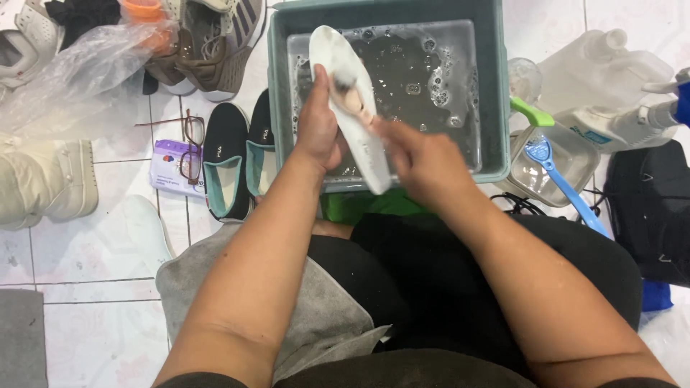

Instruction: Scrubbing a shoe insole with a toothbrush and soapy water to clean it.

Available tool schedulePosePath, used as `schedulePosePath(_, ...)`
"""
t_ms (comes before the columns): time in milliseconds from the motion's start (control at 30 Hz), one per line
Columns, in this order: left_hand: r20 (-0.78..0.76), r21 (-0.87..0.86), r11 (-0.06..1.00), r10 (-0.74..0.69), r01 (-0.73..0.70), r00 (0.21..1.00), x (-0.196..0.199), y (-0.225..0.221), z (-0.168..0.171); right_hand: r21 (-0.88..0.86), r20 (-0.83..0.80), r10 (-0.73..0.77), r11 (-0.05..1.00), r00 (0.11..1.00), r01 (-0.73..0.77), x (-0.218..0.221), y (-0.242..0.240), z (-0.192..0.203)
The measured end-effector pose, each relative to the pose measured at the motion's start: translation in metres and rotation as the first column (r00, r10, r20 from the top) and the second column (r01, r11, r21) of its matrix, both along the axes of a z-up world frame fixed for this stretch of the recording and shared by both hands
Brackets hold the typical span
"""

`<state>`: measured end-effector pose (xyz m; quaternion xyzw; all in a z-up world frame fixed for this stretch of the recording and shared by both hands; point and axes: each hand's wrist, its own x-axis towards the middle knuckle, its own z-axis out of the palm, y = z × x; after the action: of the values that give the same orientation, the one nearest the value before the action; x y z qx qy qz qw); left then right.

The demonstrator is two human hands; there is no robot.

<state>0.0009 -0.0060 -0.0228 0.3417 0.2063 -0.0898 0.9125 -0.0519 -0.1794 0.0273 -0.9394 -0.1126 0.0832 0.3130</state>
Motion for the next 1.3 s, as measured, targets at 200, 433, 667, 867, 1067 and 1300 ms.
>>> schedulePosePath(200, 0.099, -0.050, 0.998, 0.042, -0.037, 0.994, 0.000, -0.011, -0.013, -0.060, -0.031, -0.037, 0.998, 0.999, 0.035, 0.016, 0.004, 0.006)
schedulePosePath(433, 0.175, 0.422, 0.904, -0.148, 0.061, 0.973, -0.009, 0.000, -0.051, 0.027, -0.078, -0.147, 0.988, 0.986, 0.150, 0.017, -0.004, 0.023)
schedulePosePath(667, 0.160, 0.031, 0.925, -0.378, 0.378, 0.912, -0.013, -0.006, 0.031, 0.150, -0.192, -0.270, 0.942, 0.944, 0.300, 0.041, -0.029, 0.020)
schedulePosePath(867, 0.135, -0.257, 0.897, -0.334, 0.358, 0.933, -0.007, 0.016, 0.025, -0.143, -0.243, -0.281, 0.957, 0.928, 0.252, 0.050, -0.040, 0.002)
schedulePosePath(1067, 0.028, -0.238, 0.939, -0.247, 0.246, 0.969, -0.005, 0.019, 0.034, -0.500, -0.500, -0.261, 0.866, 0.826, -0.029, 0.051, -0.022, -0.007)
schedulePosePath(1300, -0.224, -0.027, 0.964, -0.262, 0.263, 0.939, 0.002, 0.019, 0.023, -0.079, -0.393, -0.231, 0.973, 0.890, 0.217, 0.033, -0.016, 0.044)
